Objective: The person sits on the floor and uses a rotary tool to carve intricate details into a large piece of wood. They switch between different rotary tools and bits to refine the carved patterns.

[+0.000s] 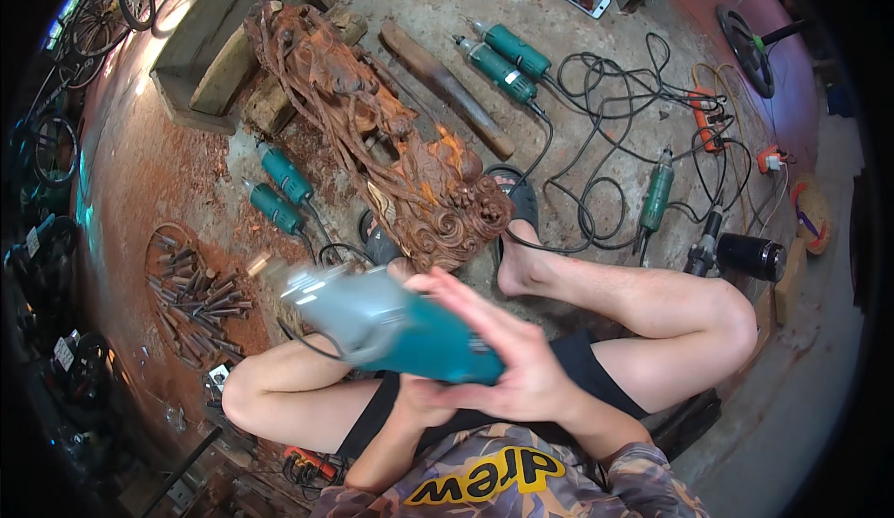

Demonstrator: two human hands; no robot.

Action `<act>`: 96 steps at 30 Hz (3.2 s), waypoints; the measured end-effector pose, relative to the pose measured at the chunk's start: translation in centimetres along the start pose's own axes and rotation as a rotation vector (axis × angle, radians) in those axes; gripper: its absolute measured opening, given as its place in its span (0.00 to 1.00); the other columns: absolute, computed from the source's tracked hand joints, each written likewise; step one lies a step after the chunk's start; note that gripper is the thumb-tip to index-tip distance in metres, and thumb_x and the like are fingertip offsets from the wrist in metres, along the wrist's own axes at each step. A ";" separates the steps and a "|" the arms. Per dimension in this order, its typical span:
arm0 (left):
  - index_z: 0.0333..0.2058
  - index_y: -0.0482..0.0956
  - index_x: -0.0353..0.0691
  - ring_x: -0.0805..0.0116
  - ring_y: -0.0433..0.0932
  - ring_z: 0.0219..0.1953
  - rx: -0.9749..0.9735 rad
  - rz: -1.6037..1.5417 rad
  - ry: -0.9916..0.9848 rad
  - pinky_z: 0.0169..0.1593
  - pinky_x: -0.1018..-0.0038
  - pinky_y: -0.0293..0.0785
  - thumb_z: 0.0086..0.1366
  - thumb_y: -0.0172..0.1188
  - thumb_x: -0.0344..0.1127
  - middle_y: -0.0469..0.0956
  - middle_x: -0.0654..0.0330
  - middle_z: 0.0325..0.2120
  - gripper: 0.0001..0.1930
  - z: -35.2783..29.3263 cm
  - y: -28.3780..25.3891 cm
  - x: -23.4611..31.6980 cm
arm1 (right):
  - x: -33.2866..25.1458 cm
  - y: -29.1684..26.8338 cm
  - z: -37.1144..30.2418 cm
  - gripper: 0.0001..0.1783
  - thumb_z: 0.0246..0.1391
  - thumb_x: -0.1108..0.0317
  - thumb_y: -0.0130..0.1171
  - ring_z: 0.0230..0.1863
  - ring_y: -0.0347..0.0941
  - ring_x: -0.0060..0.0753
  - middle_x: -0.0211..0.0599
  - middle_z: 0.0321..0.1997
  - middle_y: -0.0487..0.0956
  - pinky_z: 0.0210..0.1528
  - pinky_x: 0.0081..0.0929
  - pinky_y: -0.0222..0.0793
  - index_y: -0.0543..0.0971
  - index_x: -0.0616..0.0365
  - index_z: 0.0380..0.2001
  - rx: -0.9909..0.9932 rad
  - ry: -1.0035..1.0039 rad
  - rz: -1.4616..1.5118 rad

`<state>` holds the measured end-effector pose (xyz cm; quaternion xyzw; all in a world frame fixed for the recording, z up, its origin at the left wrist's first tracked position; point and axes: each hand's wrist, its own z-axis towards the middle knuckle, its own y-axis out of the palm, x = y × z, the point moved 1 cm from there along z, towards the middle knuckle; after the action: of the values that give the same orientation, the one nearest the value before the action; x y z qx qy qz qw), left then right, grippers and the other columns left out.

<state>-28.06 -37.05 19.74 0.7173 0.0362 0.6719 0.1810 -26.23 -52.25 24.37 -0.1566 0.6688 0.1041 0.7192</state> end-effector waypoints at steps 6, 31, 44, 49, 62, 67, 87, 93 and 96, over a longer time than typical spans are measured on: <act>0.67 0.68 0.48 0.41 0.71 0.64 -0.397 0.926 0.611 0.62 0.51 0.70 0.56 0.79 0.42 0.69 0.46 0.63 0.41 4.6 0.4 2.3 | -1.7 -7.8 -8.6 0.58 0.47 0.68 0.76 0.49 0.75 0.40 0.62 0.67 0.72 0.43 0.30 0.69 0.52 0.64 0.76 0.326 0.109 0.841; 0.64 0.76 0.48 0.46 0.79 0.58 -0.409 1.731 -0.744 0.59 0.55 0.77 0.49 0.78 0.37 0.81 0.49 0.54 0.40 -0.5 -32.9 6.9 | -4.1 -14.4 -12.1 0.49 0.53 0.60 0.63 0.33 0.67 0.27 0.51 0.48 0.76 0.30 0.19 0.64 0.55 0.77 0.71 0.967 -0.294 0.424; 0.49 0.82 0.45 0.62 0.83 0.42 -0.783 0.663 1.043 0.42 0.73 0.83 0.59 0.63 0.34 0.81 0.54 0.46 0.17 9.8 1.8 -3.5 | -1.6 -4.2 -13.0 0.60 0.34 0.69 0.78 0.59 0.81 0.44 0.63 0.62 0.79 0.63 0.31 0.72 0.61 0.76 0.72 0.247 0.687 0.242; 0.42 0.81 0.44 0.66 0.75 0.32 -0.703 0.620 0.970 0.30 0.74 0.74 0.49 0.65 0.35 0.77 0.59 0.37 0.18 9.7 1.2 -6.4 | 1.0 -4.4 -14.8 0.58 0.28 0.67 0.87 0.63 0.78 0.56 0.73 0.65 0.73 0.62 0.39 0.74 0.72 0.66 0.68 0.241 0.345 0.375; 0.38 0.81 0.45 0.65 0.75 0.28 -0.517 0.483 1.093 0.29 0.74 0.75 0.47 0.67 0.36 0.79 0.59 0.34 0.17 10.5 0.7 -8.7 | 5.3 -2.0 -12.2 0.46 0.42 0.65 0.81 0.63 0.73 0.72 0.82 0.69 0.63 0.60 0.52 0.77 0.68 0.43 0.63 0.242 0.069 -0.092; 0.37 0.82 0.45 0.65 0.75 0.28 -0.486 0.494 1.075 0.29 0.72 0.75 0.47 0.66 0.38 0.80 0.59 0.35 0.16 11.2 -0.2 -9.6 | 7.2 -0.5 -12.4 0.62 0.42 0.68 0.65 0.71 0.66 0.51 0.67 0.71 0.63 0.70 0.40 0.66 0.44 0.63 0.78 0.232 -0.111 -0.341; 0.36 0.82 0.45 0.66 0.74 0.27 -0.404 0.485 1.012 0.28 0.74 0.72 0.43 0.66 0.38 0.79 0.60 0.33 0.18 11.7 -0.1 -10.2 | 8.5 -1.1 -13.2 0.65 0.38 0.69 0.67 0.66 0.70 0.47 0.62 0.67 0.69 0.68 0.36 0.67 0.43 0.70 0.78 0.202 0.142 -0.068; 0.36 0.82 0.45 0.66 0.74 0.27 -0.396 0.498 0.999 0.28 0.73 0.72 0.42 0.66 0.38 0.79 0.60 0.34 0.18 11.8 -0.1 -10.2 | 8.0 -1.4 -12.9 0.68 0.37 0.70 0.70 0.67 0.69 0.45 0.61 0.69 0.66 0.69 0.34 0.66 0.41 0.68 0.78 0.156 0.152 -0.108; 0.36 0.82 0.45 0.66 0.74 0.27 -0.385 0.489 0.992 0.28 0.73 0.72 0.42 0.65 0.38 0.78 0.60 0.33 0.18 11.9 0.0 -10.3 | 7.7 -1.6 -11.9 0.69 0.37 0.70 0.71 0.68 0.68 0.46 0.62 0.71 0.64 0.70 0.35 0.65 0.40 0.67 0.78 0.156 0.151 -0.124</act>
<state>-17.42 -42.56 9.57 0.2588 -0.1727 0.9440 0.1093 -36.12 -58.53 16.21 -0.1488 0.7161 -0.0051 0.6819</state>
